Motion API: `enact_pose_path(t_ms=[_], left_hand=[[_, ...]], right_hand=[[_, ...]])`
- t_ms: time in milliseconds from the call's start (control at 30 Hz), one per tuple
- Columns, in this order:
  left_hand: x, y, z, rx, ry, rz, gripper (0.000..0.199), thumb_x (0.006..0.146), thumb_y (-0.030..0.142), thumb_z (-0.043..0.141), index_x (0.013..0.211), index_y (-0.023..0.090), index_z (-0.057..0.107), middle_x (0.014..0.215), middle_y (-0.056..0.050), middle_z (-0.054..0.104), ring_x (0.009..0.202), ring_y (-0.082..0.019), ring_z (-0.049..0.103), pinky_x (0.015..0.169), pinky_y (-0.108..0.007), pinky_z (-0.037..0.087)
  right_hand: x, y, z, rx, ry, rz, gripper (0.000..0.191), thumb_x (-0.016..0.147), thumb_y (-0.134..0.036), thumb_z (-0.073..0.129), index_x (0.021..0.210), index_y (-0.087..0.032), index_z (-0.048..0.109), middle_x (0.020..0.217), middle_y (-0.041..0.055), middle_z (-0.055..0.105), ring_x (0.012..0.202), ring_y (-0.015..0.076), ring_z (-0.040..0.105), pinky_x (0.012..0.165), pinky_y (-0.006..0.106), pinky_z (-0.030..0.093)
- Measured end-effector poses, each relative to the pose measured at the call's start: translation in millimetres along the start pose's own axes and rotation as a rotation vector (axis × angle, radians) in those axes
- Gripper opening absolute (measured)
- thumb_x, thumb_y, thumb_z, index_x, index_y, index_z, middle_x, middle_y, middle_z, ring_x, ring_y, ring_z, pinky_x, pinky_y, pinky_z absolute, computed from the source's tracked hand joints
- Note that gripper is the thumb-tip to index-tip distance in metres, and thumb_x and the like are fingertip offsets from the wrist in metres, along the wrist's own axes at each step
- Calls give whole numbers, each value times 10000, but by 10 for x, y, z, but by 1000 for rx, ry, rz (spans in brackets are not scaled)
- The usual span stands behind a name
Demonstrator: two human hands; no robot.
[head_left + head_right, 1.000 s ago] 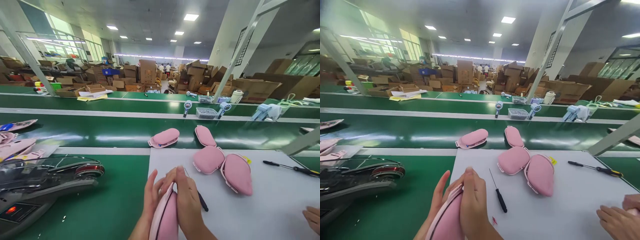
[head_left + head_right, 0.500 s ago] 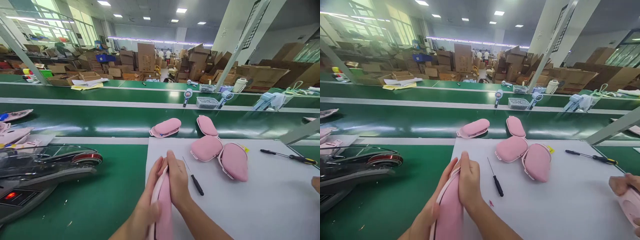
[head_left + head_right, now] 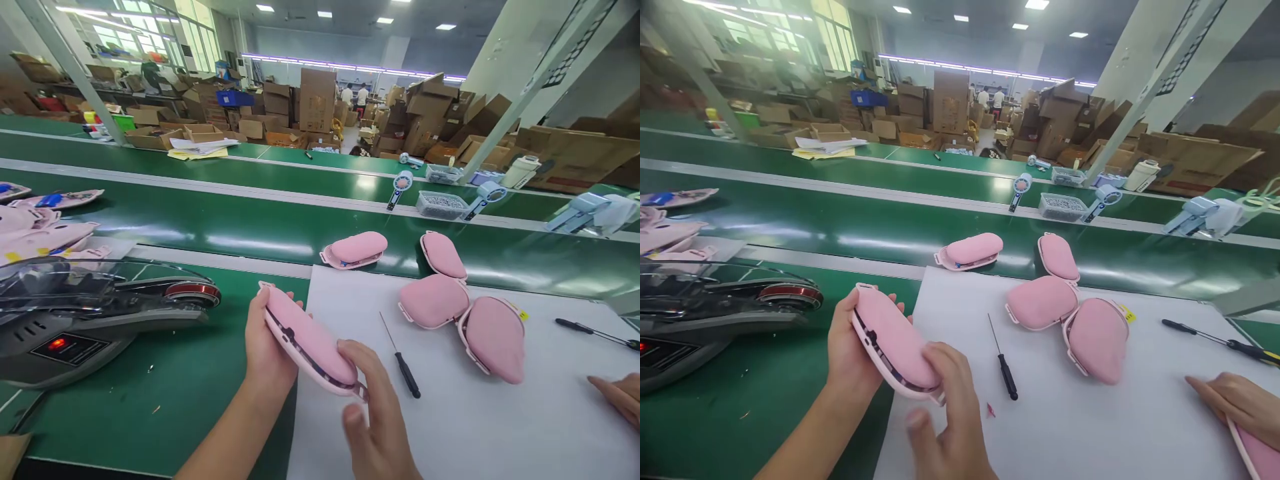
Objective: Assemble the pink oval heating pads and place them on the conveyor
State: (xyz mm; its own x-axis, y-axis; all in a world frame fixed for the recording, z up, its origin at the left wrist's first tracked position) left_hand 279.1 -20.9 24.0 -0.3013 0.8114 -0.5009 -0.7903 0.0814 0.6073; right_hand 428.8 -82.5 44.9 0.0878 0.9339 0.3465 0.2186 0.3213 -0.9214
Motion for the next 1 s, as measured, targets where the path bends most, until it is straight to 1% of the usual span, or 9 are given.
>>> enact_pose_path(t_ms=[133, 233, 400, 500, 567, 667, 800, 900, 1000], left_hand=[[-29, -72, 38, -99, -72, -120, 219, 696, 407, 623, 810, 224, 583, 760, -11, 642, 677, -202, 645, 657, -377, 558], [-97, -262, 50, -150, -164, -321, 269, 699, 462, 578, 803, 213, 581, 785, -46, 633, 664, -230, 638, 595, -397, 538], [-132, -525, 35, -235, -196, -528, 361, 726, 512, 549, 806, 164, 599, 862, -102, 663, 776, -248, 662, 750, -414, 542], [-97, -556, -69, 2, -157, -497, 408, 739, 468, 600, 916, 102, 626, 1022, -177, 663, 933, -318, 651, 845, -474, 508], [-63, -371, -180, 207, -97, -284, 439, 738, 413, 673, 1101, 175, 609, 1159, -117, 638, 1081, -314, 597, 922, -450, 462], [-215, 179, -163, 366, -136, 271, 401, 782, 474, 660, 1163, 366, 596, 1233, 44, 620, 1238, -209, 486, 1026, -311, 370], [-1033, 593, 395, 803, -711, 1184, 336, 936, 400, 444, 884, 214, 719, 829, -39, 689, 821, -199, 612, 856, -384, 464], [-1207, 581, 561, 878, -794, 1324, 337, 965, 205, 367, 810, 180, 665, 685, -24, 635, 605, -137, 544, 579, -323, 456], [-1187, 573, 579, 814, -593, 1393, 399, 971, 141, 285, 731, 199, 598, 629, 1, 621, 547, -123, 546, 530, -313, 454]], right_hand=[[-27, 109, -44, -72, 33, -93, 481, 819, -373, 694, 1262, -329, 511, 1195, 34, 603, 1064, 203, 593, 868, 293, 520], [53, 22, -44, -1, -11, -251, 456, 817, -190, 669, 1239, -302, 536, 1134, 45, 637, 1019, 195, 627, 868, 300, 544], [162, -273, -13, 119, -48, -392, 321, 871, -296, 650, 1183, -261, 586, 1074, 79, 682, 1066, 228, 635, 922, 371, 548], [196, -471, -87, 22, 11, -467, 279, 861, -318, 670, 1122, -229, 624, 960, 85, 708, 955, 215, 676, 822, 329, 594], [210, -543, -165, -37, 39, -472, 259, 846, -289, 689, 1085, -210, 627, 903, 82, 698, 883, 205, 677, 735, 298, 606], [176, -642, -211, -153, 11, -532, 254, 826, -186, 703, 1057, -173, 600, 910, 89, 667, 888, 201, 650, 761, 296, 589], [135, -772, -139, -219, -42, -625, 278, 783, -82, 710, 1016, -130, 568, 896, 88, 622, 855, 188, 623, 756, 280, 573], [181, -833, -34, -168, -79, -626, 257, 814, -119, 690, 1036, -121, 560, 841, 70, 595, 748, 157, 597, 638, 261, 563], [236, -873, -112, -171, 108, -605, 122, 956, -263, 486, 988, -173, 560, 764, 49, 576, 693, 169, 594, 558, 292, 539]])
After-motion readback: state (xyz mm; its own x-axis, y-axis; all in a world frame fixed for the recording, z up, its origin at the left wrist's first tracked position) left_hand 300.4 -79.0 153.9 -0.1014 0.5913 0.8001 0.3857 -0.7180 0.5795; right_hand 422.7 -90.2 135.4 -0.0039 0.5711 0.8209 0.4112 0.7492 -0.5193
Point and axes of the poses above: each hand's wrist, its own x-axis towards the middle knuckle, its own z-axis out of the palm, y = z × x, the point moved 8 cm from there along x, towards the middle knuckle
